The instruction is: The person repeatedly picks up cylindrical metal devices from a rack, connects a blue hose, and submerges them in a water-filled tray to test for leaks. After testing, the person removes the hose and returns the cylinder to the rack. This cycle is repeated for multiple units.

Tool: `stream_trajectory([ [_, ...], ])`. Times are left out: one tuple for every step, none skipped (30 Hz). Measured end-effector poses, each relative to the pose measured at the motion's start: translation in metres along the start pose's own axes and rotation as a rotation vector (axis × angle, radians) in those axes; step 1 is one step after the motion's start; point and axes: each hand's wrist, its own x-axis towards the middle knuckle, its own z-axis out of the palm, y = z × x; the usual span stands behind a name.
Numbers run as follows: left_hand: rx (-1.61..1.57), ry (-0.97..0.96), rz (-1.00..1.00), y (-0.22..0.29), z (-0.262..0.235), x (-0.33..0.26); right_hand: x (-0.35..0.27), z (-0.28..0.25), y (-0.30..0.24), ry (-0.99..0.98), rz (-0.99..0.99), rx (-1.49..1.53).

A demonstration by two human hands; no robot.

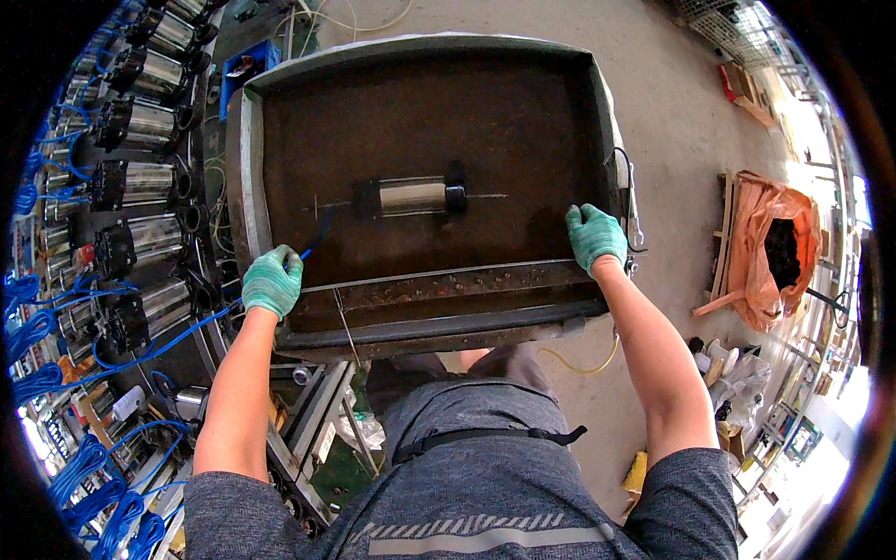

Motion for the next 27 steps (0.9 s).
stream_trajectory([
  [0.001, -0.002, 0.003, -0.0003, 0.0003, 0.0003, 0.0002, 0.0002, 0.0001, -0.001, 0.002, 0.002],
  [0.005, -0.001, 0.0, -0.0001, 0.0002, 0.0003, 0.0005, 0.0004, 0.0006, -0.004, 0.0, 0.005],
  [0.008, -0.001, -0.003, 0.0006, -0.0003, 0.0002, 0.001, 0.0006, 0.0013, -0.007, -0.002, 0.008],
  [0.012, 0.0, -0.007, 0.0014, -0.0008, 0.0, 0.0012, 0.0009, 0.0018, -0.01, -0.003, 0.012],
  [0.008, -0.005, -0.01, 0.0019, -0.0012, -0.0001, 0.0012, 0.0013, 0.002, -0.001, -0.007, 0.012],
  [0.005, -0.009, -0.012, 0.0023, -0.0017, -0.0001, 0.001, 0.0017, 0.0023, 0.009, -0.011, 0.012],
  [0.002, -0.013, -0.015, 0.0028, -0.0022, -0.0002, 0.0009, 0.0021, 0.0025, 0.019, -0.014, 0.012],
  [0.003, -0.013, -0.016, 0.0035, -0.0028, -0.0004, 0.0008, 0.0024, 0.0026, 0.015, -0.011, 0.012],
  [0.004, -0.012, -0.018, 0.0041, -0.0035, -0.0009, 0.0012, 0.0025, 0.0025, 0.011, -0.008, 0.011],
  [0.005, -0.012, -0.02, 0.0047, -0.0042, -0.0013, 0.0015, 0.0027, 0.0024, 0.007, -0.005, 0.011],
  [0.006, -0.009, -0.018, 0.0054, -0.0047, -0.0016, 0.0019, 0.0029, 0.0025, 0.008, -0.005, 0.008],
  [0.008, -0.006, -0.016, 0.006, -0.0051, -0.0019, 0.0023, 0.0034, 0.003, 0.008, -0.005, 0.005],
  [0.009, -0.003, -0.014, 0.0064, -0.0053, -0.0019, 0.0025, 0.0036, 0.0033, 0.009, -0.005, 0.002],
  [0.006, -0.006, -0.016, 0.0065, -0.0055, -0.0018, 0.0026, 0.0037, 0.0033, 0.009, -0.004, 0.0],
  [0.003, -0.008, -0.019, 0.0066, -0.0057, -0.0018, 0.0025, 0.0037, 0.0032, 0.008, -0.005, -0.002],
  [0.0, -0.011, -0.021, 0.0067, -0.0057, -0.0018, 0.0024, 0.0037, 0.0031, 0.008, -0.005, -0.005],
  [-0.001, -0.012, -0.02, 0.0067, -0.0056, -0.0017, 0.0021, 0.0034, 0.0029, 0.009, -0.005, -0.002],
  [-0.001, -0.014, -0.019, 0.0065, -0.0055, -0.0016, 0.0019, 0.003, 0.0027, 0.01, -0.006, 0.0],
  [-0.002, -0.015, -0.018, 0.0061, -0.0053, -0.0014, 0.0017, 0.0028, 0.0027, 0.011, -0.007, 0.003],
  [-0.003, -0.008, -0.011, 0.0046, -0.0039, -0.0012, 0.0017, 0.0032, 0.0031, 0.014, -0.011, 0.008],
  [-0.005, -0.002, -0.005, 0.0031, -0.0026, -0.0013, 0.0018, 0.0039, 0.0035, 0.018, -0.014, 0.013],
  [-0.006, 0.005, 0.001, 0.0021, -0.0017, -0.0015, 0.0018, 0.0043, 0.0039, 0.021, -0.018, 0.019],
  [-0.003, -0.002, -0.003, 0.0013, -0.0012, -0.0018, 0.0017, 0.0044, 0.0037, 0.025, -0.017, 0.02],
  [0.0, -0.008, -0.007, 0.0023, -0.002, -0.0017, 0.0014, 0.0044, 0.0034, 0.029, -0.015, 0.021],
  [0.003, -0.015, -0.011, 0.0028, -0.0026, -0.0014, 0.0012, 0.0043, 0.0032, 0.033, -0.013, 0.021],
  [0.001, -0.015, -0.008, 0.0027, -0.0024, -0.0009, 0.0014, 0.0047, 0.0036, 0.034, -0.012, 0.023],
  [0.0, -0.015, -0.007, 0.0024, -0.0019, -0.0007, 0.0017, 0.0055, 0.0044, 0.034, -0.012, 0.024],
])
